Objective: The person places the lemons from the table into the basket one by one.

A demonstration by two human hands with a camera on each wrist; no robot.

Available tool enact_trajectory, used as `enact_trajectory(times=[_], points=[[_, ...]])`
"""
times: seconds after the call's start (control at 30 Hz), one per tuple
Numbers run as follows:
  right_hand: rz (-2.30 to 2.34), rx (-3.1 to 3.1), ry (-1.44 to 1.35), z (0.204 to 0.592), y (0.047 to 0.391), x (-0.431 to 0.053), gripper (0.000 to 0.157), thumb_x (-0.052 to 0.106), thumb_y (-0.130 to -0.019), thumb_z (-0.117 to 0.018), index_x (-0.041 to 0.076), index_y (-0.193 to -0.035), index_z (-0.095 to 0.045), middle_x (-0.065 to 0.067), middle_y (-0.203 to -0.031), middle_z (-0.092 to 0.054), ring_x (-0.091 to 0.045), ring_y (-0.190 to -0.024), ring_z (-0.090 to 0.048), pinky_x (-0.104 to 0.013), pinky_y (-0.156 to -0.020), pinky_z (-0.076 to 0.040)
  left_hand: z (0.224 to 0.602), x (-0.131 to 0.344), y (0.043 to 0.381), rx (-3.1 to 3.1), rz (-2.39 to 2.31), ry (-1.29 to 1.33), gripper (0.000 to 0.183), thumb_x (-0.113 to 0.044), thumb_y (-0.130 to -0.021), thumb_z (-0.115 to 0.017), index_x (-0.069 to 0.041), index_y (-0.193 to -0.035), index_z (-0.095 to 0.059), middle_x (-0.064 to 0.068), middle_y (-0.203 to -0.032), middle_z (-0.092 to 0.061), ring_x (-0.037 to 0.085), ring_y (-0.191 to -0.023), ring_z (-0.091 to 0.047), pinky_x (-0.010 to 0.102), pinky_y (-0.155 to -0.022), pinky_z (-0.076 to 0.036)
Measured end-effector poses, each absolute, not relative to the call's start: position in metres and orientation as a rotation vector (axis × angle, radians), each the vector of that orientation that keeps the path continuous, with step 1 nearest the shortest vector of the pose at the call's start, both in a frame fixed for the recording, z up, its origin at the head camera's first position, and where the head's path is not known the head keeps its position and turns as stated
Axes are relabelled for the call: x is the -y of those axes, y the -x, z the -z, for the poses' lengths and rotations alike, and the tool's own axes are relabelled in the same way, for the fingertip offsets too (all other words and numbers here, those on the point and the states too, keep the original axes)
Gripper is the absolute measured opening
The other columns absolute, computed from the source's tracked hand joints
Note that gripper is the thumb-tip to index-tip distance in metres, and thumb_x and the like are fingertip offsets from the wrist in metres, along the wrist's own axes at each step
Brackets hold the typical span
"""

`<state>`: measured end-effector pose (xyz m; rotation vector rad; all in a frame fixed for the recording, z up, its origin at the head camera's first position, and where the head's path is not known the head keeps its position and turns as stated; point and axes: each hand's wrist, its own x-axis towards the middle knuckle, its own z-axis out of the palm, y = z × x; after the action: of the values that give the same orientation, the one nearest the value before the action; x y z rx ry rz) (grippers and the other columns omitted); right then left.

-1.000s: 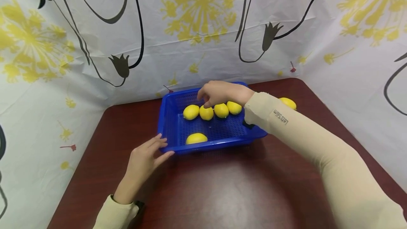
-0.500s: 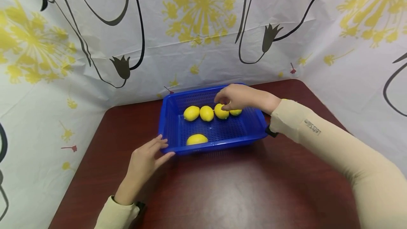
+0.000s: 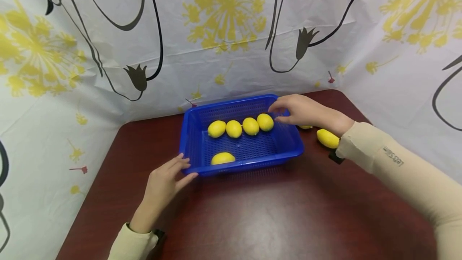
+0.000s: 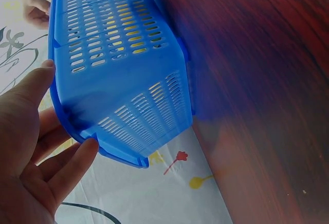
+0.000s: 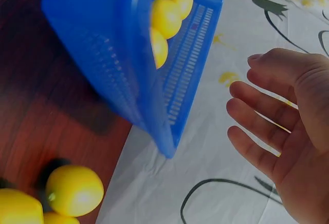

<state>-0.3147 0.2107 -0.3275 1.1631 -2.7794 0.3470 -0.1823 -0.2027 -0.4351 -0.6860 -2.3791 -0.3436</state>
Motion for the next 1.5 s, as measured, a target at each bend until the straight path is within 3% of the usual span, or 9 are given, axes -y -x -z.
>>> enact_trajectory(times=[0.13,0.33,0.53,0.77,1.03,1.3,1.5], points=[[-0.348,2.774,-1.117,0.330,0.314,-0.220,0.029,0.020,-0.090,-0.071,0.017,-0.118,-0.070,0.000,-0.109,-0.070,-0.015,-0.087,-0.062,-0.036,-0.080,-0.052,0.436,0.203,0.182,2.381,0.344,0.684,0.052,-0.057,-0.087,-0.064,-0.007,-0.098,-0.075,0.010,-0.104,-0.077,0.028,-0.107,-0.072,0.041,-0.078,-0.062],[-0.438,2.776,-1.031,0.329,0.318,-0.233,0.032,0.016,-0.090,-0.070,0.014,-0.122,-0.068,-0.005,-0.111,-0.071,-0.022,-0.096,-0.067,-0.042,-0.084,-0.055,0.435,0.202,0.183,2.394,0.344,0.674,0.042,-0.040,-0.074,-0.086,-0.007,-0.098,-0.075,0.010,-0.105,-0.077,0.028,-0.108,-0.072,0.041,-0.079,-0.062],[-0.473,2.747,-0.903,0.331,0.329,-0.250,0.038,0.017,-0.092,-0.070,0.011,-0.129,-0.063,-0.008,-0.107,-0.071,-0.023,-0.095,-0.066,-0.045,-0.084,-0.056,0.436,0.202,0.183,2.401,0.344,0.675,0.043,-0.042,-0.076,-0.083,-0.007,-0.099,-0.075,0.010,-0.106,-0.077,0.028,-0.108,-0.072,0.041,-0.079,-0.062],[-0.463,2.729,-0.684,0.338,0.345,-0.273,0.055,0.020,-0.094,-0.067,0.009,-0.144,-0.049,-0.017,-0.117,-0.067,-0.034,-0.101,-0.065,-0.052,-0.083,-0.054,0.437,0.203,0.183,2.402,0.353,0.671,0.047,-0.050,-0.082,-0.075,-0.007,-0.100,-0.075,0.011,-0.107,-0.077,0.028,-0.108,-0.072,0.041,-0.079,-0.062],[-0.471,2.790,-0.553,0.363,0.361,-0.291,0.060,0.029,-0.093,-0.068,0.005,-0.144,-0.048,-0.024,-0.125,-0.064,-0.040,-0.113,-0.059,-0.060,-0.090,-0.050,0.436,0.202,0.183,2.405,0.359,0.659,0.043,-0.037,-0.071,-0.088,-0.007,-0.099,-0.075,0.010,-0.105,-0.077,0.028,-0.108,-0.072,0.041,-0.080,-0.061],[-0.276,2.939,-0.442,0.396,0.367,-0.294,0.067,0.043,-0.089,-0.070,0.002,-0.139,-0.052,-0.022,-0.118,-0.068,-0.040,-0.108,-0.058,-0.059,-0.080,-0.053,0.436,0.203,0.183,2.423,0.360,0.657,0.053,-0.058,-0.086,-0.064,-0.008,-0.100,-0.075,0.009,-0.106,-0.077,0.027,-0.111,-0.071,0.041,-0.082,-0.061],[-0.180,2.972,-0.443,0.419,0.372,-0.296,0.064,0.046,-0.084,-0.073,0.002,-0.129,-0.060,-0.020,-0.111,-0.071,-0.040,-0.101,-0.057,-0.056,-0.077,-0.053,0.436,0.202,0.183,2.426,0.361,0.655,0.043,-0.039,-0.075,-0.085,-0.007,-0.100,-0.075,0.010,-0.106,-0.077,0.027,-0.110,-0.071,0.041,-0.082,-0.061]])
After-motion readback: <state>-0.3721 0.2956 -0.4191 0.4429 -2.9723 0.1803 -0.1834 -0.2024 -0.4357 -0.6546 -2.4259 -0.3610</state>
